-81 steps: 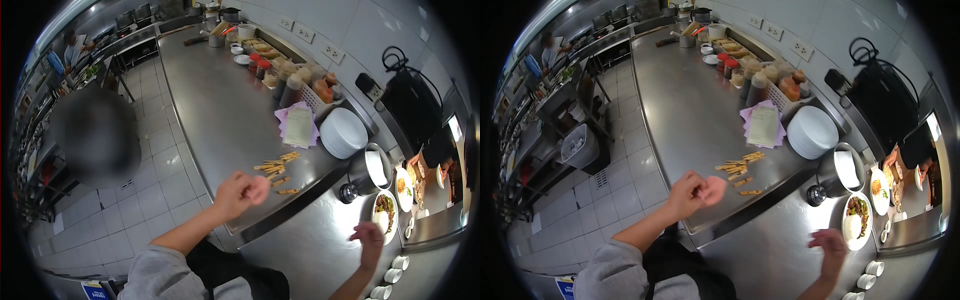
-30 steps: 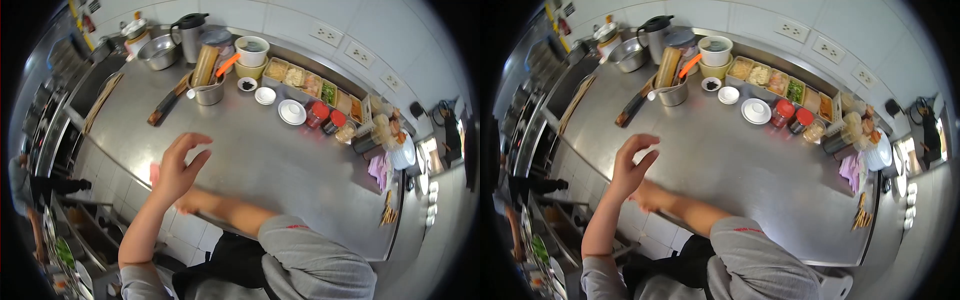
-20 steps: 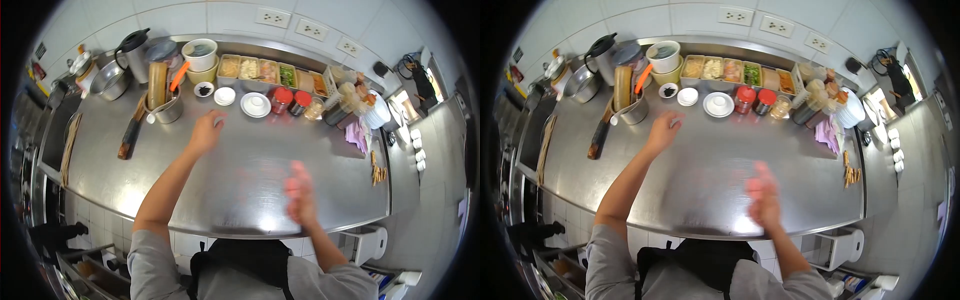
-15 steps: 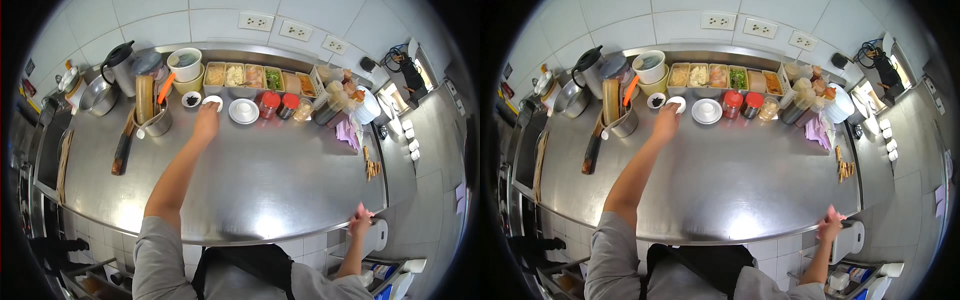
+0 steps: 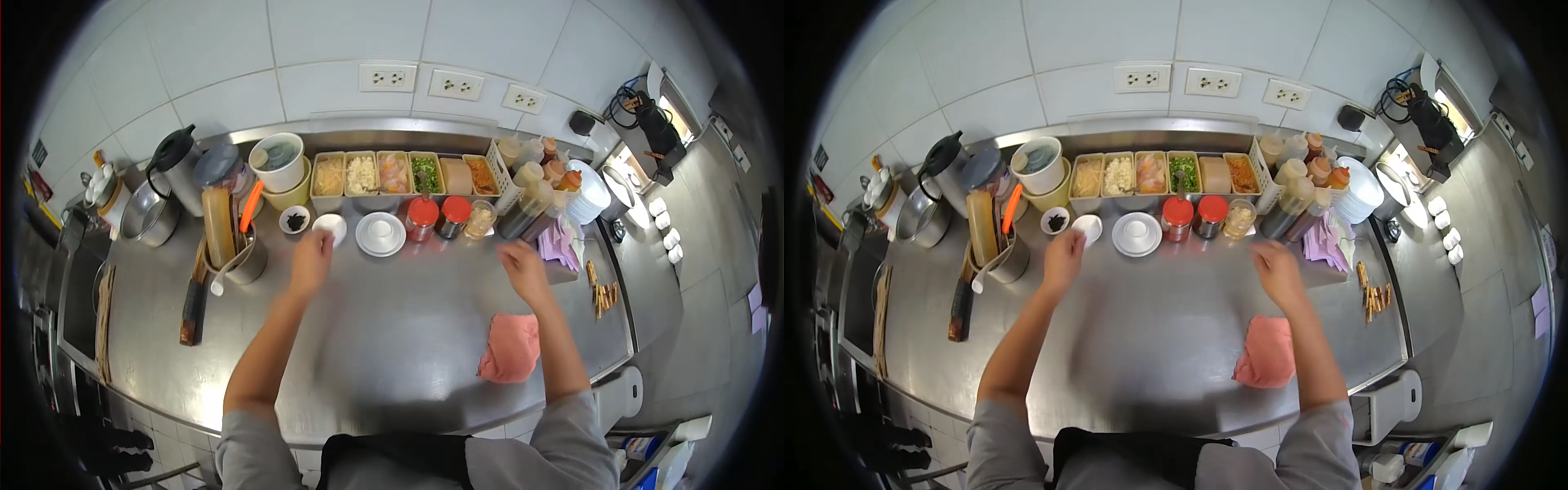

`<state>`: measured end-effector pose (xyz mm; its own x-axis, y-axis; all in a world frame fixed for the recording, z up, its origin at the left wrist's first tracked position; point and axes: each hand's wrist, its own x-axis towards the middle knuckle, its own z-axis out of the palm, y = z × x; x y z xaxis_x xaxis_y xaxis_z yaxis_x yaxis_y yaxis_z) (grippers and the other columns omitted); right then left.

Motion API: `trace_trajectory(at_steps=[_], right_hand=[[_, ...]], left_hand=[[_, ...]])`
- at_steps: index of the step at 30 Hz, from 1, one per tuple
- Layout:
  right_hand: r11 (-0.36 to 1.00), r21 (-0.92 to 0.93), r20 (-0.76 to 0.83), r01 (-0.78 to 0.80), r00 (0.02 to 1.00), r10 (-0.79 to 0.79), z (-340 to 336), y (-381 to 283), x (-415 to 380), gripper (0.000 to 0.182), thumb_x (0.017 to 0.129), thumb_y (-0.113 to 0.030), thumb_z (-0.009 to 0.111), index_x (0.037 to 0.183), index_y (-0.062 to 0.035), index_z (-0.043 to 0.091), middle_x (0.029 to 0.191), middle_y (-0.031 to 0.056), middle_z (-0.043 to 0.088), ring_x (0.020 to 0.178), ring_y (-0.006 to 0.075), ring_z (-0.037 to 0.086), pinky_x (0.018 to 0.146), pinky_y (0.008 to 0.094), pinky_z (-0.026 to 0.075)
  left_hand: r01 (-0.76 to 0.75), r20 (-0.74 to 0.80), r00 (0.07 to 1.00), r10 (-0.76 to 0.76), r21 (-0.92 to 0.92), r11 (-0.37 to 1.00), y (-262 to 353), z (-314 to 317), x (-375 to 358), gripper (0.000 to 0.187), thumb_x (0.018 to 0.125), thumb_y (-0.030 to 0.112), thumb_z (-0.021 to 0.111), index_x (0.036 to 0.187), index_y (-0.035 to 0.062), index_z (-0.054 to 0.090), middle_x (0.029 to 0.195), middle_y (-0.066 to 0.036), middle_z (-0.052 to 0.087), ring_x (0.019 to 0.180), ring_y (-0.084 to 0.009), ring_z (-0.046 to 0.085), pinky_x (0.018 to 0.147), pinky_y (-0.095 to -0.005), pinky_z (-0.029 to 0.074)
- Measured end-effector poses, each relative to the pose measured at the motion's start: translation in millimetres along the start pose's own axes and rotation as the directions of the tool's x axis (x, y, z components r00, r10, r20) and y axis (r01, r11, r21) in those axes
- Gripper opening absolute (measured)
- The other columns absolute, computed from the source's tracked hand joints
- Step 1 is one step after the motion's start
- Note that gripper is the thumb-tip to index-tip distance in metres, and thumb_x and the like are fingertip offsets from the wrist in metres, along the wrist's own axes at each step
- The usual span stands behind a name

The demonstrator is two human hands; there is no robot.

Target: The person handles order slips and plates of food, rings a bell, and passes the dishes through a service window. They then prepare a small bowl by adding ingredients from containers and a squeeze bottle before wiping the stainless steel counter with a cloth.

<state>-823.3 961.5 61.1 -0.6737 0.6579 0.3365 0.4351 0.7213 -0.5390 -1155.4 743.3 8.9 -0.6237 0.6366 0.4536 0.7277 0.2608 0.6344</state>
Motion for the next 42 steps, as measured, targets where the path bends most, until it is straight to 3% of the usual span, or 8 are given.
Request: trace_trajectory(at_steps=[5,14,17,20,29,35,38,42], right_hand=[[0.992,-0.066,-0.067,0.104,0.992,-0.109,73.6,-9.3,133.4,0.015,0.079,-0.014,0.059,0.089,-0.0066,0.068,0.085,0.0177,0.064,0.081,0.0350,0.061,0.071,0.0403,0.048],[0.875,-0.325,-0.027,-0.358,0.929,0.370,145.6,-24.3,209.6,0.016,0.077,-0.009,0.055,0.083,-0.0043,0.069,0.088,0.0172,0.067,0.087,0.0317,0.064,0.073,0.0409,0.051],[0.844,-0.530,0.055,-0.085,0.989,0.135,126.0,-29.2,202.8,0.016,0.073,-0.008,0.057,0.083,-0.0046,0.069,0.089,0.0179,0.066,0.087,0.0318,0.064,0.073,0.0402,0.051],[0.887,-0.458,0.007,0.064,0.998,-0.069,128.1,-11.4,191.4,0.015,0.072,-0.006,0.057,0.079,-0.0048,0.069,0.086,0.0173,0.066,0.084,0.0311,0.064,0.073,0.0392,0.051],[0.841,0.372,0.060,-0.393,0.914,0.401,132.9,42.8,187.5,0.010,0.078,-0.004,0.060,0.083,-0.0014,0.068,0.076,0.0102,0.066,0.070,0.0184,0.061,0.064,0.0293,0.046],[0.907,0.391,-0.069,-0.155,0.978,0.197,77.5,-6.5,138.0,0.009,0.072,-0.001,0.060,0.079,-0.0006,0.066,0.076,0.0132,0.064,0.072,0.0279,0.061,0.064,0.0358,0.047],[0.889,-0.323,-0.146,0.325,0.911,-0.386,53.4,-46.4,105.2,0.012,0.068,-0.002,0.059,0.079,-0.0029,0.065,0.079,0.0109,0.060,0.077,0.0286,0.059,0.068,0.0382,0.046],[0.794,-0.456,-0.142,0.403,0.847,-0.512,58.1,-57.8,104.7,0.014,0.070,-0.006,0.054,0.080,-0.0041,0.064,0.087,0.0119,0.058,0.086,0.0288,0.057,0.072,0.0408,0.045]], left_hand=[[-0.375,0.195,0.922,0.334,0.241,0.895,-0.7,-7.1,-88.3,0.008,0.081,0.013,0.060,0.084,0.0051,0.059,0.079,-0.012,0.062,0.073,-0.0304,0.059,0.067,-0.0432,0.046],[-0.177,0.243,0.957,0.157,0.063,0.982,4.5,4.0,-110.8,0.034,0.061,0.015,0.081,0.087,0.0122,0.059,0.121,-0.017,0.051,0.101,-0.0373,0.050,0.085,-0.0433,0.042],[-0.115,0.321,0.939,0.123,-0.044,0.992,0.5,14.5,-98.9,0.041,0.056,0.015,0.083,0.088,0.0107,0.059,0.118,-0.017,0.053,0.102,-0.0368,0.051,0.087,-0.0423,0.042],[0.009,0.280,0.959,0.041,-0.174,0.985,19.6,24.5,-75.0,0.047,0.052,0.016,0.085,0.090,0.0084,0.059,0.113,-0.016,0.056,0.101,-0.0337,0.052,0.085,-0.0419,0.043],[0.140,0.205,0.976,-0.071,-0.345,0.928,104.1,70.3,27.2,0.071,0.054,0.016,0.084,0.112,0.0039,0.045,0.106,-0.018,0.058,0.101,-0.0351,0.053,0.086,-0.0419,0.044],[0.156,0.159,0.979,-0.124,-0.205,0.966,110.6,113.1,61.4,0.073,0.052,0.017,0.085,0.111,0.0030,0.044,0.104,-0.019,0.058,0.099,-0.0349,0.054,0.084,-0.0417,0.045],[0.173,0.176,0.976,-0.130,-0.260,0.950,110.2,120.8,65.7,0.075,0.052,0.018,0.085,0.112,0.0032,0.043,0.104,-0.019,0.057,0.101,-0.0358,0.052,0.086,-0.0427,0.044],[0.151,0.156,0.981,-0.112,-0.273,0.950,109.8,119.4,55.5,0.076,0.050,0.016,0.086,0.111,0.0018,0.043,0.105,-0.018,0.058,0.101,-0.0332,0.055,0.086,-0.0396,0.045]])
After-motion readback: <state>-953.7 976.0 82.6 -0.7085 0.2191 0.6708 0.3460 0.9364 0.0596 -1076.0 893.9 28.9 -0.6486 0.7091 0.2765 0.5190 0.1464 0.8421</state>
